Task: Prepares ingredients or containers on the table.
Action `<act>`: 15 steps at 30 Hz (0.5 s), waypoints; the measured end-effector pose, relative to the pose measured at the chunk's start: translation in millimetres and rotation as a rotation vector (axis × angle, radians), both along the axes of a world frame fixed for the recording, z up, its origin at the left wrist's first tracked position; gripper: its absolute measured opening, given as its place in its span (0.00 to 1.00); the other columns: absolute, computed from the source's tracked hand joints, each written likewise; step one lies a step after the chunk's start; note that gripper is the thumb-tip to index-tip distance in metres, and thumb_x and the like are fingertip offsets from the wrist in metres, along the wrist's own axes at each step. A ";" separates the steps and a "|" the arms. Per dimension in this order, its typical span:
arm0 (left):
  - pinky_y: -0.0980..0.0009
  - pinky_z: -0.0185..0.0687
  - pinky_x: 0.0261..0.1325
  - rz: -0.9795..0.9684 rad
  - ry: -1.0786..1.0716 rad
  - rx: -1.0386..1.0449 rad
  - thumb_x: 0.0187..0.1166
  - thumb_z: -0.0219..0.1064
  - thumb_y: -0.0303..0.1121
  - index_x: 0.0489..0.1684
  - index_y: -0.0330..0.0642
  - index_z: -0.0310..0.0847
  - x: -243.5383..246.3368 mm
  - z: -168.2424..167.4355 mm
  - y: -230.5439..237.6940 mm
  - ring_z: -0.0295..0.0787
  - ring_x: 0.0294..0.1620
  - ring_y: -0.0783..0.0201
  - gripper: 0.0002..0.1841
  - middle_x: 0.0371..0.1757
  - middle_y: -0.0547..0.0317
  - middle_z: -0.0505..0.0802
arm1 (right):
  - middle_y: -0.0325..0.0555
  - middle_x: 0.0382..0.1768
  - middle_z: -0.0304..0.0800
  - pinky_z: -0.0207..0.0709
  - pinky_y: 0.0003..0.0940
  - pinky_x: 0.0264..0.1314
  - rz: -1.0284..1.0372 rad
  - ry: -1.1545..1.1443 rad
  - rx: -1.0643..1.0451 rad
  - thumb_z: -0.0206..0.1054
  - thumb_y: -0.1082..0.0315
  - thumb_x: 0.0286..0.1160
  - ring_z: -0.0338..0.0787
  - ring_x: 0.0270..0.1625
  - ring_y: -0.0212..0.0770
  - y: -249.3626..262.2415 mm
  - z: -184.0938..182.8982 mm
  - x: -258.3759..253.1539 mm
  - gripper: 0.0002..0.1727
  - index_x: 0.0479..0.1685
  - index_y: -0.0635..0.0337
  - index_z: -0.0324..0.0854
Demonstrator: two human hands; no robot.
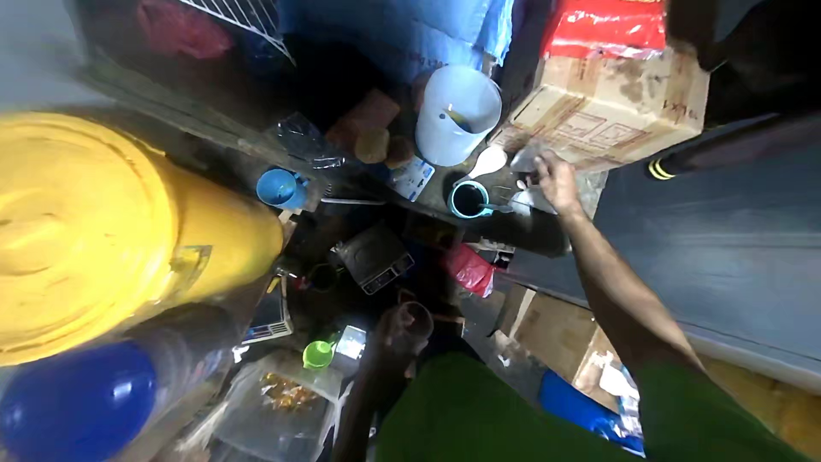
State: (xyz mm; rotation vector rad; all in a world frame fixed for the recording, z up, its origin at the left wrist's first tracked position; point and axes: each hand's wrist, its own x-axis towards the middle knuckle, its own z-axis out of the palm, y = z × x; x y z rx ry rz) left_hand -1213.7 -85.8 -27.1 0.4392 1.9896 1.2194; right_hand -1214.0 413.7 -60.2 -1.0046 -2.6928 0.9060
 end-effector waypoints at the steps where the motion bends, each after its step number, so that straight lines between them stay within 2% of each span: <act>1: 0.65 0.80 0.74 0.000 0.016 -0.026 0.67 0.82 0.45 0.79 0.33 0.70 0.7 1.8 1.0 0.85 0.68 0.66 0.41 0.67 0.50 0.89 | 0.61 0.48 0.91 0.89 0.57 0.55 -0.091 0.032 -0.052 0.49 0.61 0.94 0.95 0.45 0.53 -6.4 3.8 28.8 0.22 0.73 0.65 0.76; 2: 0.63 0.78 0.76 0.000 0.008 -0.050 0.67 0.82 0.44 0.80 0.33 0.69 1.6 1.7 2.8 0.84 0.71 0.63 0.42 0.70 0.46 0.87 | 0.61 0.48 0.91 0.89 0.57 0.51 -0.175 0.032 -0.122 0.48 0.63 0.94 0.94 0.42 0.52 -16.6 6.2 60.9 0.21 0.75 0.63 0.74; 4: 0.59 0.77 0.78 -0.011 -0.059 -0.060 0.67 0.82 0.42 0.80 0.34 0.70 4.5 -5.1 10.5 0.81 0.74 0.57 0.40 0.74 0.42 0.84 | 0.59 0.44 0.91 0.90 0.53 0.45 -0.284 -0.036 -0.249 0.49 0.67 0.92 0.94 0.38 0.50 -45.0 -0.2 125.3 0.17 0.68 0.65 0.77; 6: 0.58 0.76 0.80 -0.061 -0.119 0.006 0.70 0.80 0.43 0.80 0.38 0.72 11.4 -30.5 18.8 0.79 0.77 0.56 0.38 0.77 0.44 0.81 | 0.55 0.45 0.92 0.90 0.46 0.48 -0.286 -0.090 -0.427 0.50 0.67 0.91 0.93 0.41 0.44 -91.2 0.7 174.4 0.18 0.65 0.69 0.80; 8: 0.56 0.69 0.86 -0.194 -0.032 0.081 0.75 0.75 0.48 0.83 0.37 0.69 21.3 -52.9 29.5 0.73 0.83 0.53 0.38 0.80 0.42 0.78 | 0.55 0.47 0.92 0.93 0.44 0.49 -0.296 -0.098 -0.633 0.53 0.66 0.91 0.95 0.43 0.44 -153.5 24.4 185.1 0.19 0.67 0.72 0.77; 10: 0.53 0.68 0.85 -0.320 0.104 0.091 0.77 0.74 0.48 0.81 0.34 0.70 31.0 -60.5 48.1 0.74 0.82 0.47 0.37 0.78 0.39 0.80 | 0.52 0.44 0.93 0.93 0.42 0.47 -0.255 -0.017 -0.735 0.57 0.69 0.87 0.95 0.40 0.41 -213.0 49.9 175.6 0.15 0.61 0.72 0.80; 12: 0.54 0.74 0.81 -0.392 0.107 0.065 0.76 0.75 0.45 0.81 0.38 0.71 36.6 -52.8 68.5 0.77 0.79 0.51 0.35 0.76 0.43 0.82 | 0.49 0.43 0.95 0.93 0.37 0.46 -0.037 0.113 -0.670 0.60 0.74 0.82 0.95 0.39 0.37 -254.8 55.4 165.7 0.13 0.55 0.72 0.86; 13: 0.54 0.76 0.80 -0.405 0.111 0.067 0.75 0.75 0.43 0.80 0.39 0.71 37.8 -47.0 76.3 0.79 0.77 0.52 0.35 0.75 0.44 0.82 | 0.49 0.47 0.96 0.92 0.36 0.51 0.122 0.131 -0.545 0.63 0.75 0.79 0.95 0.43 0.36 -266.5 50.4 161.8 0.12 0.53 0.69 0.89; 14: 0.55 0.77 0.79 -0.413 0.136 0.074 0.74 0.76 0.43 0.80 0.39 0.72 39.4 -44.4 80.0 0.79 0.76 0.53 0.34 0.75 0.44 0.83 | 0.50 0.51 0.96 0.91 0.43 0.58 0.261 0.064 -0.393 0.66 0.74 0.77 0.96 0.50 0.41 -273.5 48.1 157.2 0.12 0.52 0.63 0.92; 15: 0.56 0.77 0.79 -0.422 0.168 0.087 0.74 0.76 0.43 0.79 0.39 0.73 40.4 -43.6 80.7 0.80 0.76 0.53 0.34 0.74 0.45 0.84 | 0.51 0.53 0.96 0.89 0.53 0.58 0.359 -0.074 -0.260 0.68 0.71 0.76 0.96 0.52 0.49 -278.0 50.3 151.8 0.12 0.53 0.56 0.93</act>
